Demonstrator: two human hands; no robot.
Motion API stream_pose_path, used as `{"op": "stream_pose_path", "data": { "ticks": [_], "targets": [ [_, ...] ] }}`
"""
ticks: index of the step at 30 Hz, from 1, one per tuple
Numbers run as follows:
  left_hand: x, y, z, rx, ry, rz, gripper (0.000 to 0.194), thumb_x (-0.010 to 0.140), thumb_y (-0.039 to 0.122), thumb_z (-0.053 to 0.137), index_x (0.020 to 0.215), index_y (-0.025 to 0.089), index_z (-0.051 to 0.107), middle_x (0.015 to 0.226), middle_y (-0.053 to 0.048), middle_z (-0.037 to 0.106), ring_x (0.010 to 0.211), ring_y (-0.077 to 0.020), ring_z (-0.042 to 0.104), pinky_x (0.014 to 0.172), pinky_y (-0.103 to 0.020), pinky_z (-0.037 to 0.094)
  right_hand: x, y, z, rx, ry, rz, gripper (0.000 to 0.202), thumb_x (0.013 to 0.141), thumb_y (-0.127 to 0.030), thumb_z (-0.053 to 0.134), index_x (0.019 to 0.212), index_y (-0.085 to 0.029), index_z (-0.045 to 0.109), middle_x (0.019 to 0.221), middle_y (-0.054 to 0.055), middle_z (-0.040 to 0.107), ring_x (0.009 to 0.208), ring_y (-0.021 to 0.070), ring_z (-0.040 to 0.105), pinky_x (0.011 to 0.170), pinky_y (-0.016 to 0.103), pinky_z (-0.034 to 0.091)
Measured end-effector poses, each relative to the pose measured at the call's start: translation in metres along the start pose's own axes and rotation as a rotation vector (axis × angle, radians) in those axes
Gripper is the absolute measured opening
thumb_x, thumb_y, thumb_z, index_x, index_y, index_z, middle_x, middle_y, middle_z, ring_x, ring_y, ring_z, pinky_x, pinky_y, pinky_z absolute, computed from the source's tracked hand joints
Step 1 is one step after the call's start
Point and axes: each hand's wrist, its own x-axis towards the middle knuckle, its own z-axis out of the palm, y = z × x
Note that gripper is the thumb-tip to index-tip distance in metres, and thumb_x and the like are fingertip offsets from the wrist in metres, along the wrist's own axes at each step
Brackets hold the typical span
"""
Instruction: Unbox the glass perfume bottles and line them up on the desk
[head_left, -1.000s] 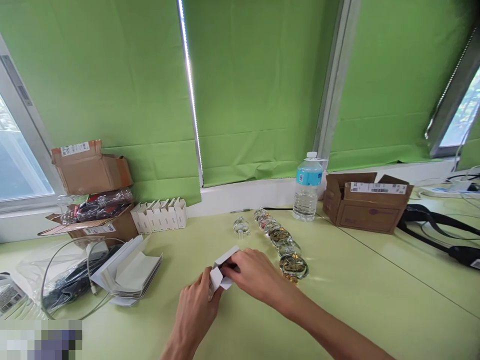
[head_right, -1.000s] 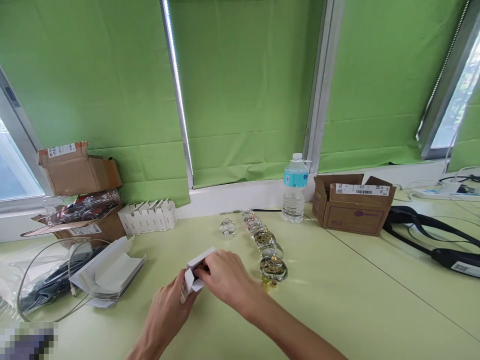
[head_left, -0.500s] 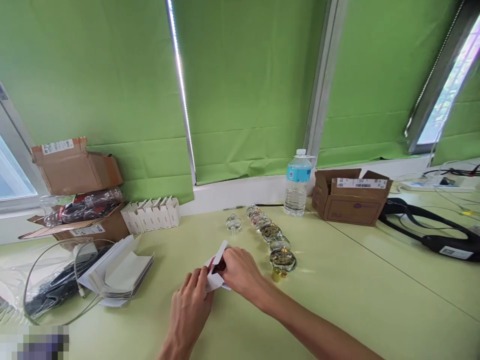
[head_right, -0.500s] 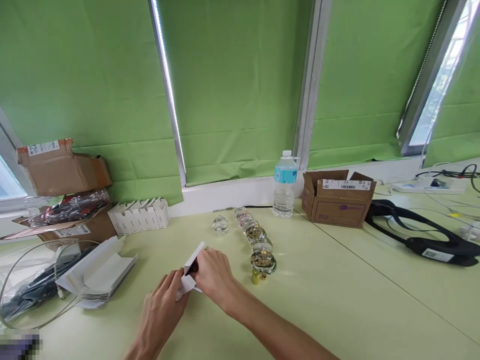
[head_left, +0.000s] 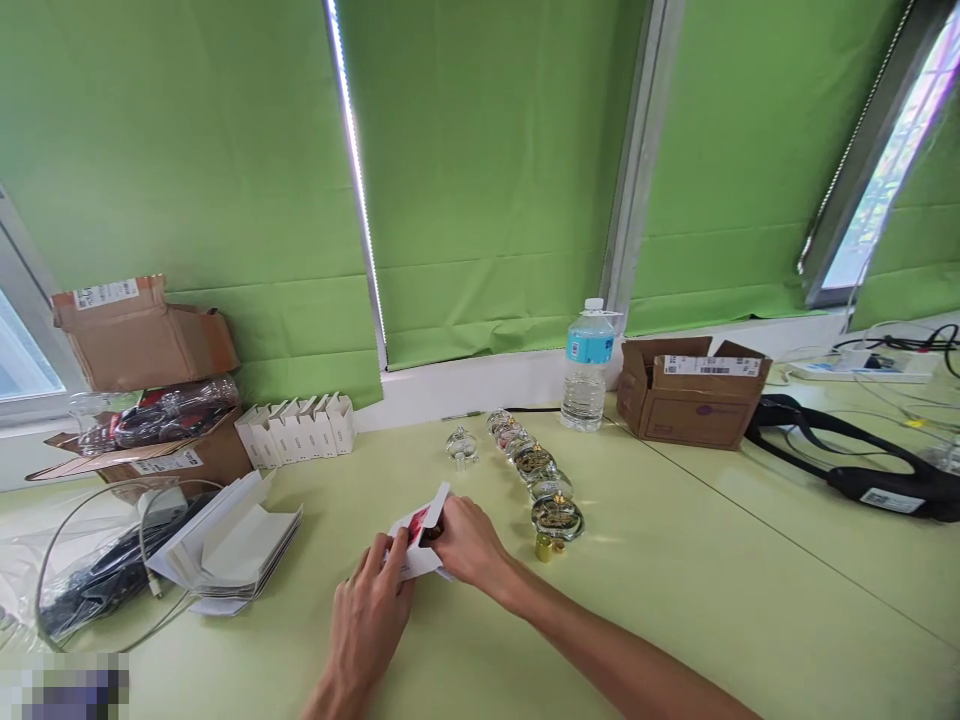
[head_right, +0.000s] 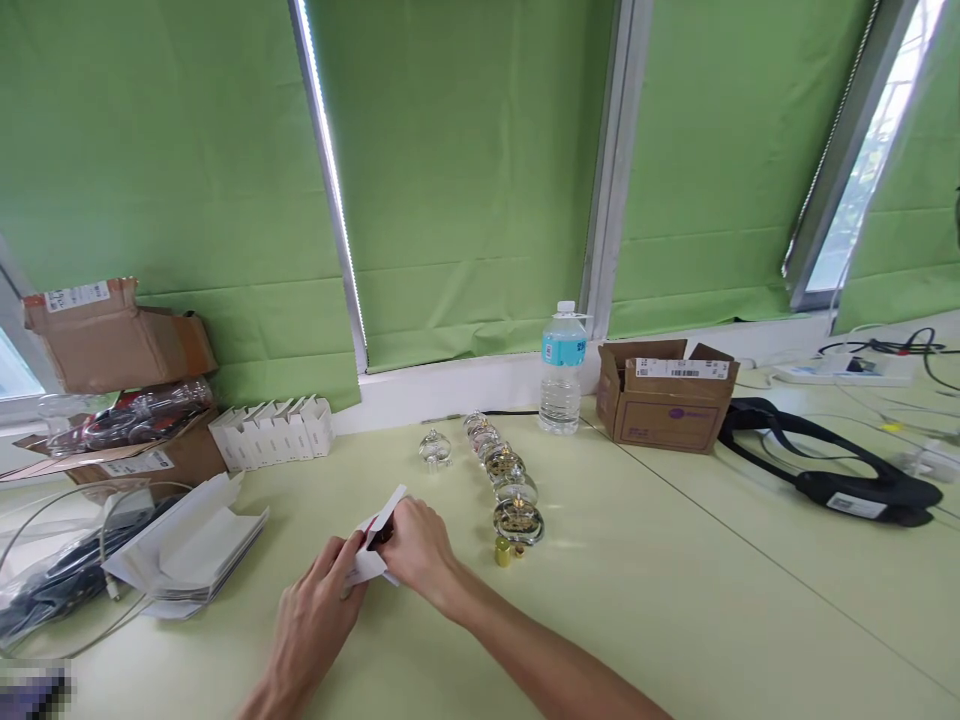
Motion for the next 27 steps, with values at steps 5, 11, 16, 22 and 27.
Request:
{"op": "stream_pose_path", "data": {
  "ticks": [5,11,16,22,27],
  "targets": [
    [-0.001,0.000,0.000,0.009,0.013,0.009,0.047,0.084,0.012,0.049,0.129,0.026,0.048,0.108,-0.004,0.062,0.082,-0.0151,0.063,0.054,-0.021,0.045,0.001,0.005,0.004,0.026,0.038,-0.045,0.015,0.075,-0.028,0.053,0.072,-0.024,0.067,0.070,0.003,0.067,0.072,0.0161,0.065,0.051,0.022,0.025],
    [-0.003,-0.002,0.002,0.019,0.016,0.015,0.051,0.082,0.011,0.049,0.131,0.027,0.047,0.108,-0.005,0.062,0.083,-0.0161,0.061,0.053,-0.021,0.045,0.003,0.006,0.005,0.019,0.023,-0.057,0.015,0.076,-0.028,0.053,0.071,-0.022,0.066,0.071,0.004,0.067,0.072,0.0161,0.065,0.051,0.021,0.025],
    [-0.002,-0.004,0.003,0.023,0.027,0.028,0.056,0.078,0.008,0.051,0.131,0.027,0.047,0.110,-0.004,0.061,0.085,-0.0171,0.061,0.055,-0.022,0.047,0.002,0.005,0.012,-0.040,0.068,-0.069,0.021,0.080,-0.031,0.049,0.073,-0.022,0.066,0.072,0.004,0.068,0.068,0.0148,0.061,0.053,0.021,0.026],
    [-0.001,-0.005,0.004,0.037,0.011,0.028,0.054,0.080,0.008,0.049,0.131,0.024,0.047,0.113,-0.004,0.061,0.085,-0.0170,0.062,0.057,-0.023,0.048,0.005,0.011,0.018,-0.012,0.106,-0.110,0.017,0.076,-0.027,0.051,0.071,-0.022,0.066,0.069,0.003,0.067,0.066,0.0139,0.061,0.054,0.022,0.027],
    [0.001,-0.001,0.002,0.044,0.024,0.034,0.048,0.083,0.013,0.050,0.130,0.023,0.047,0.114,-0.003,0.062,0.086,-0.0169,0.062,0.056,-0.022,0.048,0.010,0.015,0.013,0.045,0.063,-0.077,0.015,0.075,-0.030,0.055,0.069,-0.022,0.065,0.067,0.002,0.065,0.067,0.0147,0.063,0.052,0.021,0.027]
  ]
}}
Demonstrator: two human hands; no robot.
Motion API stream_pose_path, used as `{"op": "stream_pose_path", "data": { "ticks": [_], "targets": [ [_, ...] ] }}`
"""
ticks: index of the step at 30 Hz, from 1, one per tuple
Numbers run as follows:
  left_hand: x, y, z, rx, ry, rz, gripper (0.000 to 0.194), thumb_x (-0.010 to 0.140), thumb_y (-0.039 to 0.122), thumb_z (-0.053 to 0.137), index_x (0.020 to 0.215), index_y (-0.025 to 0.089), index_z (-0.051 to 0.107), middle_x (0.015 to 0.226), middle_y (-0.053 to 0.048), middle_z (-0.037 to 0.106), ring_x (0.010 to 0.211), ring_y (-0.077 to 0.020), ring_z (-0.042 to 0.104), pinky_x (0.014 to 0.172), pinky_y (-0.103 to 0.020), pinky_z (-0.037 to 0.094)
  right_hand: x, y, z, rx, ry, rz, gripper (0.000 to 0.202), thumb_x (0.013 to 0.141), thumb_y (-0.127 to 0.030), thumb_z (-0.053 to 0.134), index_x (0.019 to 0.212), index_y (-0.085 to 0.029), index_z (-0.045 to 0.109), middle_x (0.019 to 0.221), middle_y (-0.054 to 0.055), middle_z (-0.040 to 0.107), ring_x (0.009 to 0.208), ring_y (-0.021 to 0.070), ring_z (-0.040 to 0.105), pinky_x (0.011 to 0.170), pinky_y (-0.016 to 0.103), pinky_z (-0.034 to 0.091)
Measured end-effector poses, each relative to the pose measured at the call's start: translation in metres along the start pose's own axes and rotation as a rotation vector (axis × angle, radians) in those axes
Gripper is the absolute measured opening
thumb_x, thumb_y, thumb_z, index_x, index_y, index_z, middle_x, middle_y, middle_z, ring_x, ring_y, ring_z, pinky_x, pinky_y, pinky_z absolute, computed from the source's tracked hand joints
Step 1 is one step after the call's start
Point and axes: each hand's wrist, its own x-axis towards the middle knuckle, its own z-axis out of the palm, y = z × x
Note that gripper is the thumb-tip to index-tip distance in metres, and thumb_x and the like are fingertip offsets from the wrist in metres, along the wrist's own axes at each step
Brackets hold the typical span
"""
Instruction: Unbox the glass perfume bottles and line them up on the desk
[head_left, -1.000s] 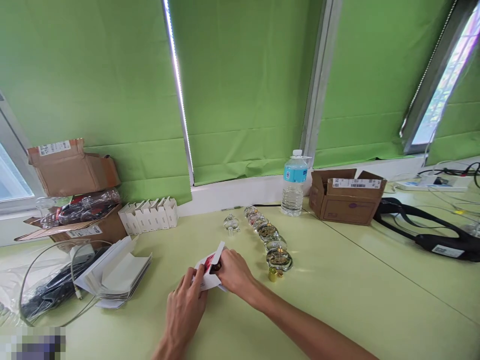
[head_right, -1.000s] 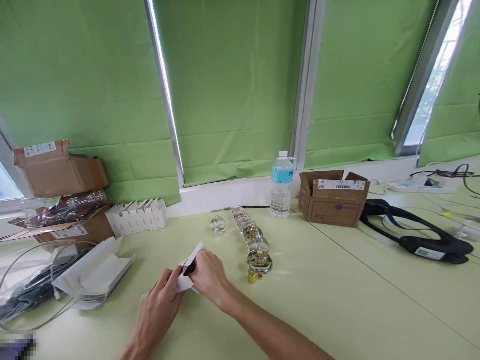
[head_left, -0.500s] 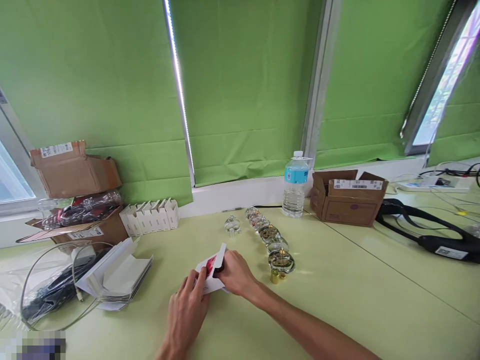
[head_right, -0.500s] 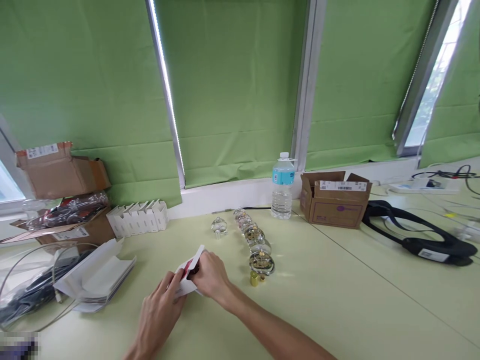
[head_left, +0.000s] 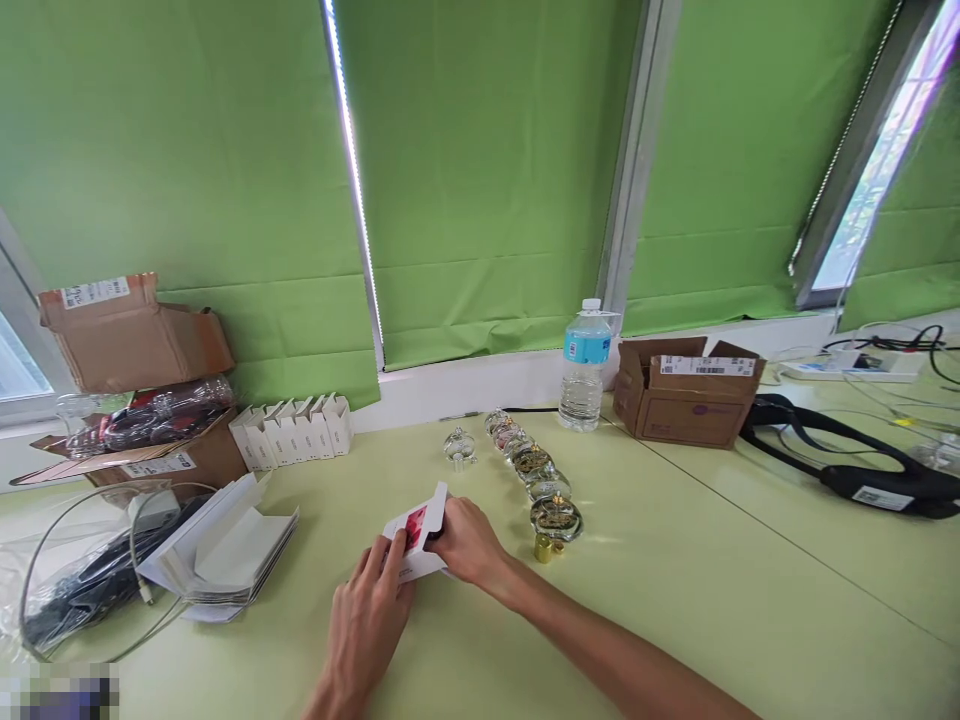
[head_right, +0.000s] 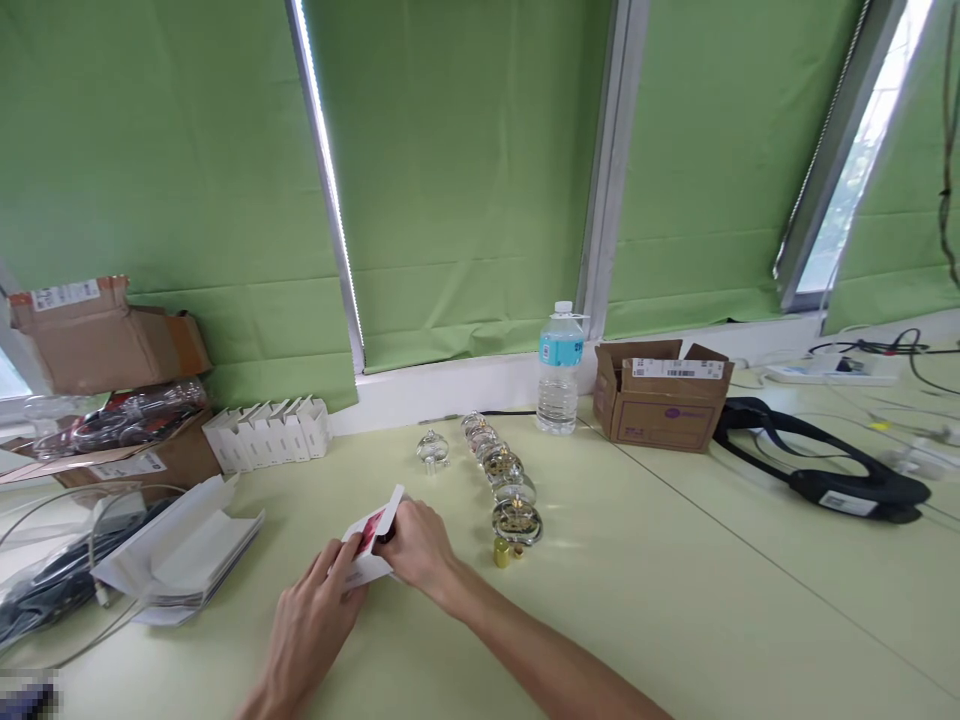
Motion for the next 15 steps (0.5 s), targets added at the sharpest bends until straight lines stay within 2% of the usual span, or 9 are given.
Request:
{"op": "stream_pose_path", "data": {
  "ticks": [3,11,15],
  "targets": [
    [0.0012,0.0012,-0.0007,0.009,0.013,0.005,0.046,0.084,0.014,0.051,0.128,0.023,0.049,0.112,-0.003,0.063,0.088,-0.0170,0.063,0.054,-0.021,0.047,0.0019,0.0006,-0.0012,0.001,-0.037,0.032,0.013,0.074,-0.029,0.056,0.069,-0.021,0.065,0.066,0.002,0.064,0.068,0.0149,0.063,0.050,0.021,0.025],
    [0.0012,0.0000,0.0010,-0.001,0.027,0.005,0.051,0.079,0.010,0.053,0.128,0.024,0.050,0.112,-0.003,0.063,0.092,-0.0173,0.062,0.053,-0.021,0.048,0.0025,0.0003,0.0046,-0.024,0.023,-0.018,0.013,0.072,-0.020,0.052,0.063,-0.021,0.061,0.061,0.001,0.061,0.060,0.0125,0.059,0.049,0.021,0.023],
    [0.0057,0.0014,-0.0036,-0.007,-0.008,-0.043,0.048,0.081,0.013,0.053,0.127,0.026,0.050,0.117,-0.003,0.061,0.088,-0.0171,0.064,0.049,-0.021,0.047,0.0057,0.0004,-0.0009,0.039,0.024,-0.035,0.014,0.071,-0.024,0.054,0.059,-0.019,0.059,0.056,0.000,0.059,0.054,0.0103,0.052,0.048,0.020,0.023]
  ]
}}
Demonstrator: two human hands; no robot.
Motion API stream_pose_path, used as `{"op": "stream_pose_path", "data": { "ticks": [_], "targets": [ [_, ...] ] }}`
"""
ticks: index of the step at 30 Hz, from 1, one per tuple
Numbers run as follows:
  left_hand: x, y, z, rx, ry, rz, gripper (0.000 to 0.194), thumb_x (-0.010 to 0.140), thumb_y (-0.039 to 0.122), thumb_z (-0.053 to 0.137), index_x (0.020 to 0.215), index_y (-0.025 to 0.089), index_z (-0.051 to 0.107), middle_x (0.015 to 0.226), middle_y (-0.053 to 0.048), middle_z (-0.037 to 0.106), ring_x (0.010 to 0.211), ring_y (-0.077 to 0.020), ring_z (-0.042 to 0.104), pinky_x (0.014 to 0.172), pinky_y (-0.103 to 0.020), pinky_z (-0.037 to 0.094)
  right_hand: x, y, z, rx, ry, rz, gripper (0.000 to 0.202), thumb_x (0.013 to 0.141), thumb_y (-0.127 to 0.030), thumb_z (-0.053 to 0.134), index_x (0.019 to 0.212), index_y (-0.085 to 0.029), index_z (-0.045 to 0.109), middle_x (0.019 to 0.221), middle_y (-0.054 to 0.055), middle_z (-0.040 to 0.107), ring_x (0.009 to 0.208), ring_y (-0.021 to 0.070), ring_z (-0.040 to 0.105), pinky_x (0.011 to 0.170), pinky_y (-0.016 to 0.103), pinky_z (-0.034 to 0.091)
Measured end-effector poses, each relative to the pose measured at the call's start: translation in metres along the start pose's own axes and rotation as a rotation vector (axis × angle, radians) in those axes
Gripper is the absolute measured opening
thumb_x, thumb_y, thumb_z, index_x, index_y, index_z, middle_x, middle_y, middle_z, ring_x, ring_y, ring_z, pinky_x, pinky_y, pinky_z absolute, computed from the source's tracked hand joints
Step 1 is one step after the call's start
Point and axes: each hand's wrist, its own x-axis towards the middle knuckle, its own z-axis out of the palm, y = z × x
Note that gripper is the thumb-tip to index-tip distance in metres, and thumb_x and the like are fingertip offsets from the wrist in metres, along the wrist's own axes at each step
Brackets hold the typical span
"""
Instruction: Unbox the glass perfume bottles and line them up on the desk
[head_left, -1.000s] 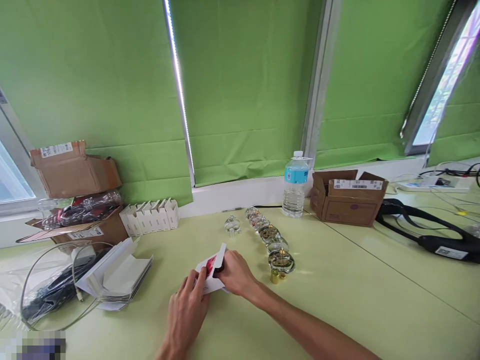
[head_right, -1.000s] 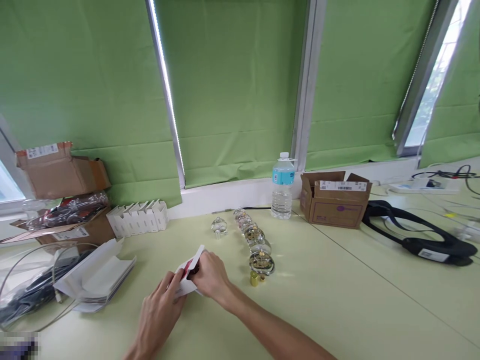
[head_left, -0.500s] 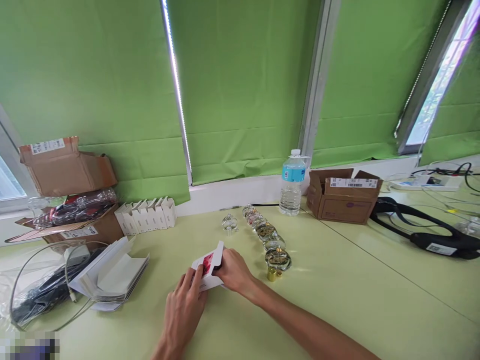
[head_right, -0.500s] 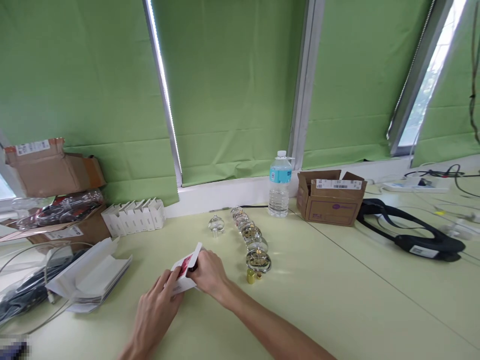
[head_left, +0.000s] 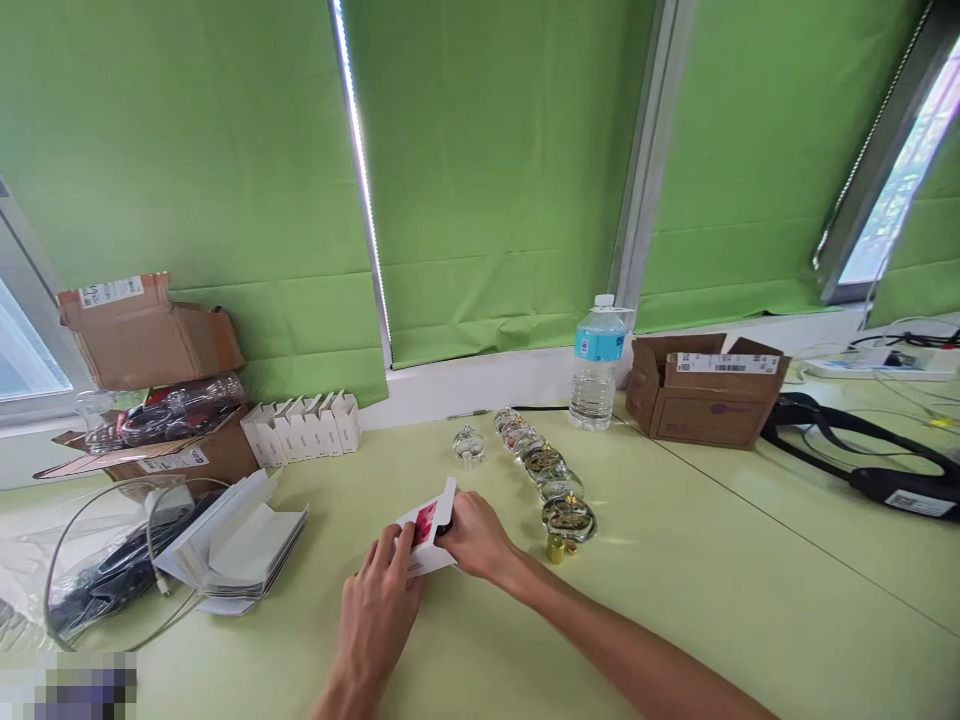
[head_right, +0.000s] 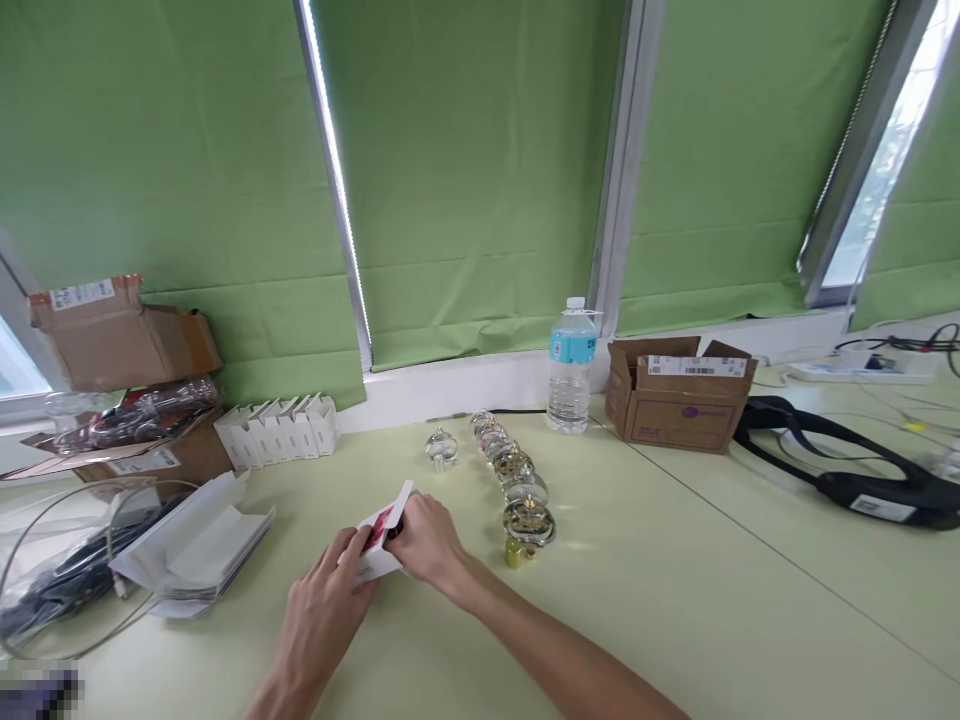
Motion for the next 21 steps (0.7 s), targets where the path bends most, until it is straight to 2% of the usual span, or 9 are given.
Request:
{"op": "stream_pose_path", "data": {
  "ticks": [6,10,13,21],
  "targets": [
    [0.005,-0.006,-0.001,-0.021,-0.016,-0.035,0.041,0.085,0.018,0.052,0.125,0.028,0.052,0.118,-0.003,0.062,0.089,-0.0178,0.065,0.055,-0.024,0.049,0.004,-0.001,-0.018,0.037,0.003,0.015,0.015,0.066,-0.024,0.056,0.053,-0.016,0.060,0.050,-0.001,0.057,0.047,0.0078,0.045,0.043,0.021,0.021],
    [0.006,-0.010,0.000,-0.020,0.006,-0.056,0.038,0.085,0.020,0.053,0.123,0.027,0.052,0.117,-0.001,0.064,0.092,-0.0185,0.064,0.056,-0.025,0.049,0.004,-0.001,-0.033,0.162,-0.057,0.062,0.017,0.064,-0.024,0.052,0.051,-0.014,0.059,0.045,-0.001,0.056,0.040,0.0084,0.050,0.036,0.017,0.026],
    [0.007,-0.010,0.001,-0.016,0.016,-0.053,0.037,0.086,0.023,0.053,0.123,0.027,0.052,0.116,-0.001,0.064,0.092,-0.0184,0.064,0.055,-0.024,0.048,0.002,-0.002,-0.045,0.175,-0.049,0.076,0.018,0.062,-0.021,0.050,0.046,-0.014,0.056,0.043,0.000,0.057,0.040,0.0099,0.054,0.034,0.015,0.029],
    [0.008,-0.015,0.001,-0.036,0.066,-0.070,0.037,0.083,0.019,0.055,0.120,0.028,0.052,0.116,-0.001,0.064,0.097,-0.0195,0.063,0.058,-0.026,0.049,0.000,-0.007,-0.068,0.145,-0.007,0.133,0.020,0.059,-0.019,0.050,0.042,-0.014,0.058,0.037,0.000,0.054,0.035,0.0079,0.047,0.030,0.015,0.024]
  ]
}}
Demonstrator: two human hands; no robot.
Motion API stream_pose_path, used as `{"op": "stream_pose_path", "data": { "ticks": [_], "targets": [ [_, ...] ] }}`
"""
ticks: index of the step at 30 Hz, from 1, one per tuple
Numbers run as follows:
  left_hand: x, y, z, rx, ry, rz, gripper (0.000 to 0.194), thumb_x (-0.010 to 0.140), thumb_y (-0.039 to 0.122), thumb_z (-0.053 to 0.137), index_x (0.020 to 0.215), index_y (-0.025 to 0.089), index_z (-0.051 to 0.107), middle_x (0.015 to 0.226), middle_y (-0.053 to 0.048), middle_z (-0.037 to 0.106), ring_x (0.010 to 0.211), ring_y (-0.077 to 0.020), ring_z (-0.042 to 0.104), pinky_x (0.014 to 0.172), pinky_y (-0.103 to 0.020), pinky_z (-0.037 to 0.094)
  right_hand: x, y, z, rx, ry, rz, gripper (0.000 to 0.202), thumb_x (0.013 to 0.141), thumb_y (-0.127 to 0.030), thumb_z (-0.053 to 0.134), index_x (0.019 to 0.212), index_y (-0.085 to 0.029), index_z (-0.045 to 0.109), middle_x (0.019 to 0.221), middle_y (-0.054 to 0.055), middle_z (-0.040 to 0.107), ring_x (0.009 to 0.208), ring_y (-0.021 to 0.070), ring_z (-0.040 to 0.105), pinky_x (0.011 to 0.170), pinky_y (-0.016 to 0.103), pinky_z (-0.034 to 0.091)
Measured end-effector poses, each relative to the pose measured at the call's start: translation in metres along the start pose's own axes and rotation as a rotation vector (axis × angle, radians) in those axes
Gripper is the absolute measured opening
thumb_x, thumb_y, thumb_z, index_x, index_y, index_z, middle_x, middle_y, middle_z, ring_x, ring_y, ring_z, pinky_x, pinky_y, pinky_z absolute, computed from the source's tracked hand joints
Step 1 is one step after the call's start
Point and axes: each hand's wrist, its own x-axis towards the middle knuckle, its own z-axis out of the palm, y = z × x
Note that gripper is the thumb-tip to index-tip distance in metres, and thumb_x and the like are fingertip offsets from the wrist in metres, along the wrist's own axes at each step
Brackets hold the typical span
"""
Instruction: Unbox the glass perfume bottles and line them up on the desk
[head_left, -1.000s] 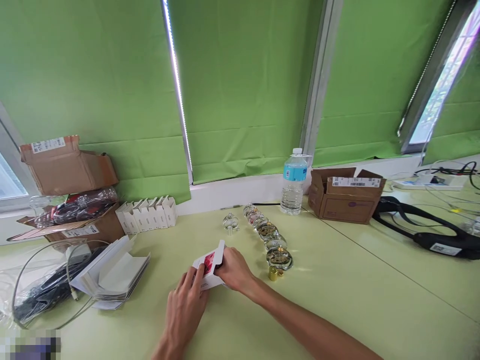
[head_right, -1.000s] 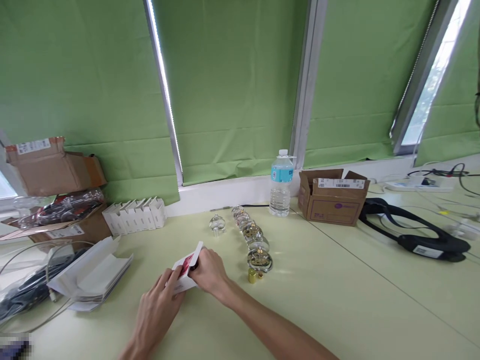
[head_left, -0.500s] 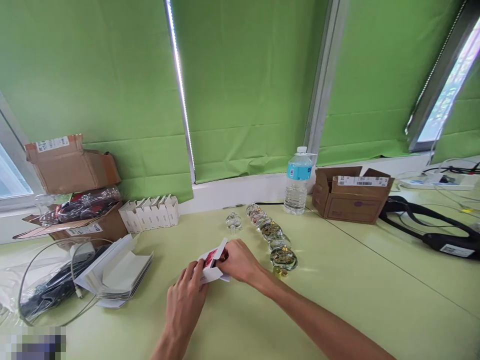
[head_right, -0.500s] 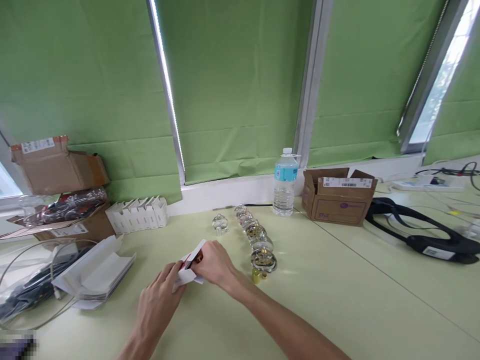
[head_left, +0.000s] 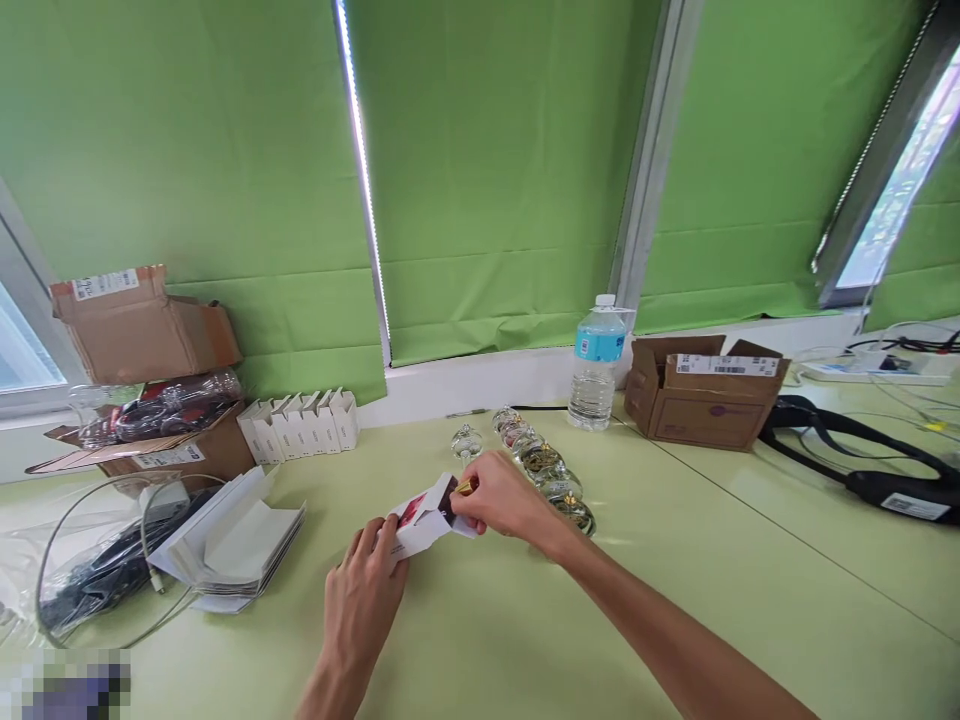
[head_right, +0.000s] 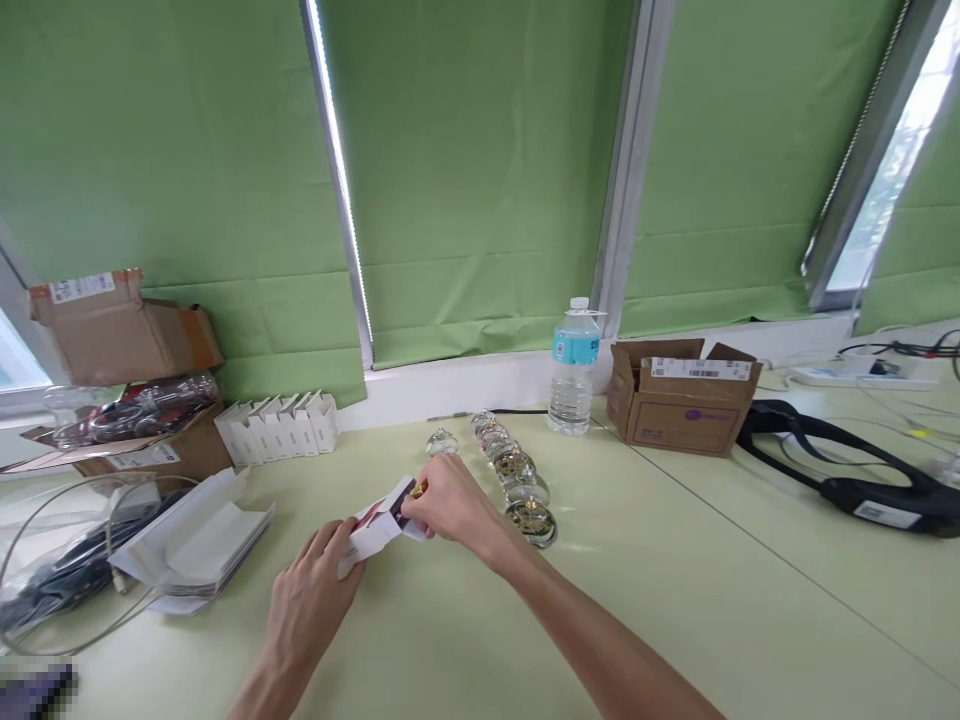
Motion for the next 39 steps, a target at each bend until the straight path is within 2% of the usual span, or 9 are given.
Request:
{"op": "stream_pose_path", "data": {
  "ticks": [5,7,13,19,25,30,34,36,39],
  "targets": [
    [0.004,0.003,-0.004,-0.112,0.124,0.123,0.046,0.082,0.023,0.057,0.127,0.023,0.047,0.128,-0.006,0.058,0.114,-0.0235,0.055,0.090,-0.034,0.048,-0.001,-0.004,0.009,0.010,0.036,-0.004,0.021,0.060,-0.019,0.049,0.041,-0.014,0.056,0.037,0.000,0.055,0.034,0.0077,0.047,0.030,0.015,0.024],
    [0.005,0.007,-0.005,-0.160,0.151,0.170,0.051,0.083,0.025,0.058,0.131,0.022,0.043,0.131,-0.007,0.056,0.119,-0.0235,0.053,0.095,-0.035,0.046,-0.003,-0.006,0.015,0.041,0.011,-0.027,0.021,0.061,-0.020,0.048,0.042,-0.015,0.055,0.039,0.000,0.056,0.036,0.0084,0.050,0.031,0.014,0.027],
    [0.003,0.008,-0.001,-0.192,0.129,0.155,0.055,0.078,0.015,0.061,0.129,0.026,0.046,0.125,-0.001,0.061,0.106,-0.0196,0.061,0.091,-0.029,0.049,-0.007,-0.011,0.016,0.020,0.001,-0.057,0.020,0.062,-0.021,0.048,0.043,-0.015,0.052,0.039,0.000,0.056,0.037,0.0088,0.051,0.032,0.015,0.027],
    [0.005,0.004,-0.002,-0.157,0.137,0.131,0.048,0.081,0.018,0.057,0.127,0.027,0.049,0.124,-0.001,0.062,0.105,-0.0193,0.062,0.087,-0.028,0.051,-0.010,-0.012,-0.007,0.024,-0.001,-0.023,0.020,0.066,-0.024,0.050,0.048,-0.015,0.055,0.045,0.002,0.061,0.043,0.0119,0.058,0.037,0.016,0.036],
    [0.010,-0.007,-0.004,-0.111,0.082,0.087,0.044,0.081,0.014,0.053,0.123,0.025,0.052,0.127,-0.005,0.060,0.114,-0.0226,0.056,0.098,-0.036,0.044,-0.010,-0.006,-0.031,-0.029,-0.008,0.067,0.018,0.064,-0.024,0.054,0.050,-0.015,0.059,0.047,0.003,0.064,0.046,0.0136,0.062,0.043,0.018,0.041],
    [0.008,-0.017,0.011,-0.075,0.080,0.028,0.054,0.077,0.007,0.048,0.131,0.016,0.045,0.138,-0.014,0.047,0.132,-0.0304,0.036,0.109,-0.051,0.030,-0.005,0.013,-0.020,-0.154,-0.060,0.077,0.019,0.060,-0.018,0.054,0.041,-0.015,0.055,0.043,0.004,0.061,0.042,0.0134,0.058,0.040,0.019,0.037],
    [0.004,-0.009,0.017,-0.224,0.059,0.050,0.069,0.073,-0.001,0.042,0.140,0.013,0.030,0.149,-0.015,0.031,0.142,-0.0282,0.014,0.113,-0.054,0.020,-0.003,0.021,-0.003,-0.254,-0.110,0.013,0.020,0.056,-0.013,0.053,0.037,-0.016,0.049,0.037,0.002,0.053,0.036,0.0116,0.053,0.037,0.019,0.035],
    [0.003,0.001,0.011,-0.339,0.053,0.084,0.061,0.080,0.007,0.044,0.139,0.017,0.032,0.147,-0.012,0.034,0.141,-0.0262,0.018,0.113,-0.052,0.023,-0.004,0.021,0.003,-0.285,-0.145,0.005,0.020,0.056,-0.014,0.055,0.038,-0.016,0.047,0.036,0.001,0.050,0.034,0.0105,0.049,0.034,0.019,0.031],
    [0.000,0.019,0.001,-0.485,-0.011,0.144,0.053,0.084,0.034,0.056,0.134,0.024,0.040,0.138,-0.009,0.046,0.134,-0.0275,0.033,0.109,-0.051,0.032,-0.008,0.016,0.010,-0.364,-0.163,0.010,0.021,0.055,-0.013,0.057,0.040,-0.017,0.045,0.035,0.000,0.046,0.031,0.0095,0.043,0.031,0.021,0.024]
  ]
}}
